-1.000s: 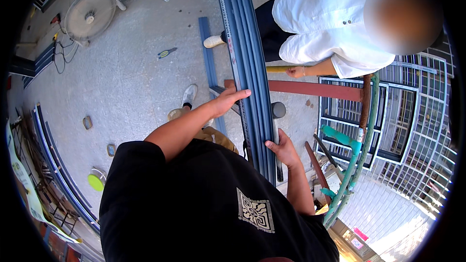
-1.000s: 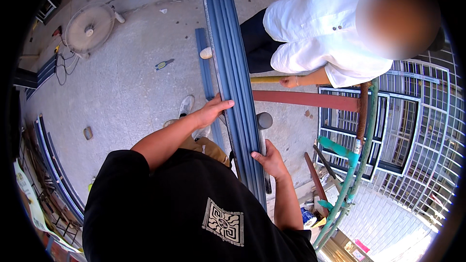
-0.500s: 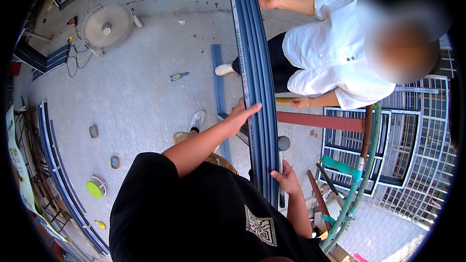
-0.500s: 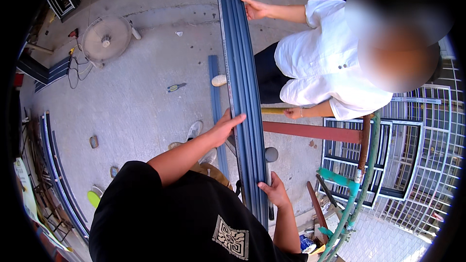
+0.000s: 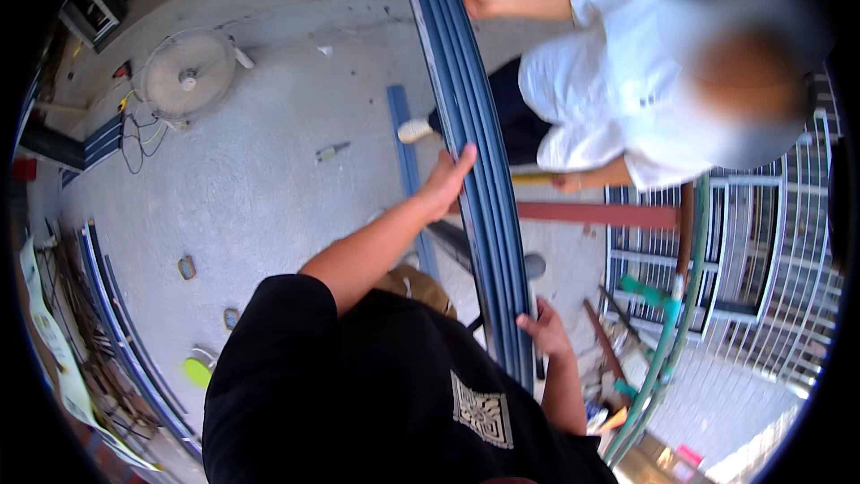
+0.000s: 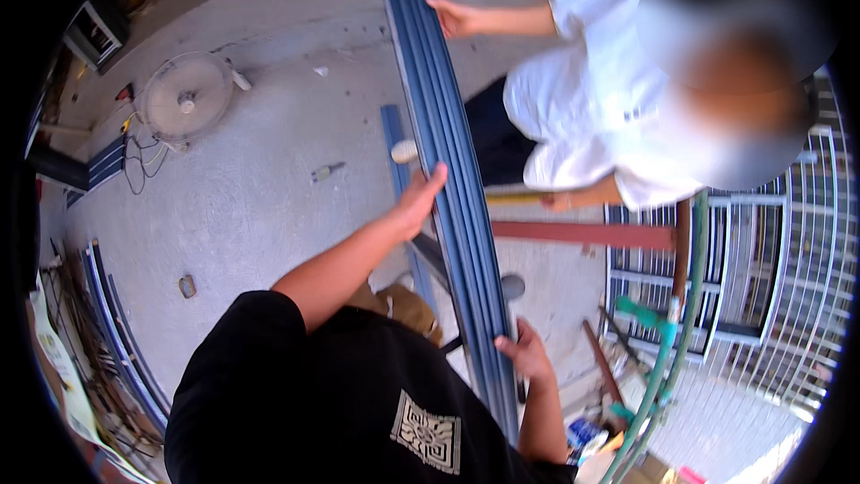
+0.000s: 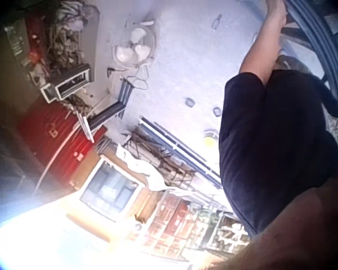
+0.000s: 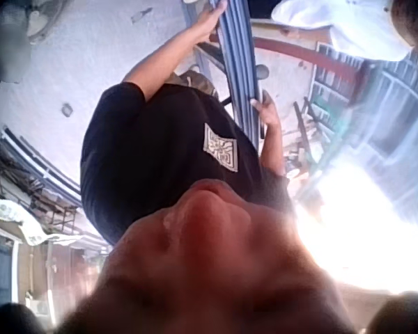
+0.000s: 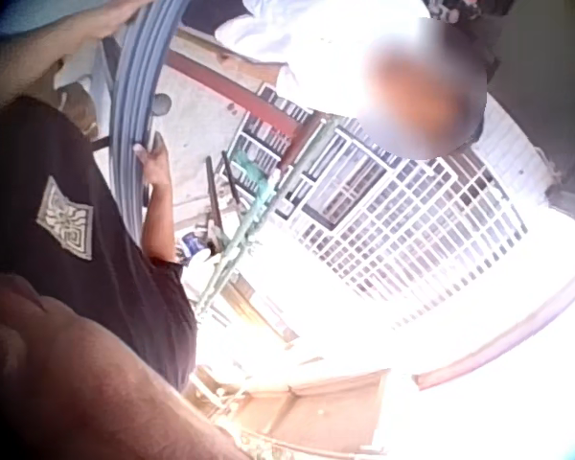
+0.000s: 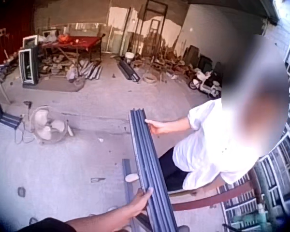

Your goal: The person uses a rubber mallet to tap and align multiple long aluminum window frame profiles. They repeatedly strike the ends and sides of the profiles to ensure they fit together properly. Another person assists by holding and handing over the profiles during the process.

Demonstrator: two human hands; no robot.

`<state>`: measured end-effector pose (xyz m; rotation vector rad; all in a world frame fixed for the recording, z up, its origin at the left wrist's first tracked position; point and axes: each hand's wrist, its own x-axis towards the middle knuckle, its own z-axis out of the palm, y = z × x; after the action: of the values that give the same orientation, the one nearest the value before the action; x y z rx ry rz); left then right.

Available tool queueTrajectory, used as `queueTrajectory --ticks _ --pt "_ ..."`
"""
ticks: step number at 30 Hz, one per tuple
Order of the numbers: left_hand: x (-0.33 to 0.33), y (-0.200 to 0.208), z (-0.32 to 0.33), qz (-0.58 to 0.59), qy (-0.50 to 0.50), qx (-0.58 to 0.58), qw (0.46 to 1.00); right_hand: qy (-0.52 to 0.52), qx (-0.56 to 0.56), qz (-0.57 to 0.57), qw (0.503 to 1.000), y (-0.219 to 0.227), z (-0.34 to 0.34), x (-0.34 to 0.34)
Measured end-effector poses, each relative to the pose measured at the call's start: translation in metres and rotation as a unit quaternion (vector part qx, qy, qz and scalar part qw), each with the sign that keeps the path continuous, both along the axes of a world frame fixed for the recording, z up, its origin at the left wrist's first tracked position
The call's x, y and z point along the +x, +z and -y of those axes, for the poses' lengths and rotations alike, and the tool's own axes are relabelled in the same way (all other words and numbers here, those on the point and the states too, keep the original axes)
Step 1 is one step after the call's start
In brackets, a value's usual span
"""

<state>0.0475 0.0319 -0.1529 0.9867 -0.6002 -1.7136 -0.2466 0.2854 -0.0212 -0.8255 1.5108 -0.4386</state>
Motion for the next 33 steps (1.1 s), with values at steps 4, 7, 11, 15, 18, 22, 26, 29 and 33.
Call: queueTrajectory --ticks 4,7,11,15,18,22,26,29,33 --pt "0.023 0.05 0.007 0.013 -0.137 0.125 0.983 -0.04 0.013 0.021 0.999 0.01 0.005 0.003" --pt "0.027 0.045 0.006 0.019 -0.117 0.119 0.986 -0.008 0.001 -0.024 1.0 0.004 0.007 -0.004" --pt "0.031 0.082 -0.041 0.154 -0.119 0.06 0.979 0.006 0.001 -0.03 1.0 0.009 0.014 -0.001" --pt "0.041 0.078 -0.128 0.188 -0.483 0.091 0.85 0.002 0.014 -0.019 1.0 0.014 0.014 0.001" --pt "0.012 0.077 -0.163 0.125 -0.646 0.004 0.753 -0.033 0.017 0.034 0.999 0.017 0.011 0.005" --pt "0.01 0.08 -0.177 0.118 -0.659 -0.029 0.743 -0.03 0.01 0.008 0.999 0.011 0.006 0.005" --pt "0.04 0.095 -0.17 0.126 -0.698 -0.089 0.699 -0.01 0.004 -0.021 1.0 0.011 0.007 0.003" --pt "0.061 0.073 -0.182 0.2 -0.579 0.019 0.79 -0.002 0.003 -0.034 0.999 0.012 0.007 0.003" --pt "0.082 0.064 -0.184 0.265 -0.481 0.096 0.83 -0.001 -0.005 -0.055 0.998 0.008 0.004 0.002"
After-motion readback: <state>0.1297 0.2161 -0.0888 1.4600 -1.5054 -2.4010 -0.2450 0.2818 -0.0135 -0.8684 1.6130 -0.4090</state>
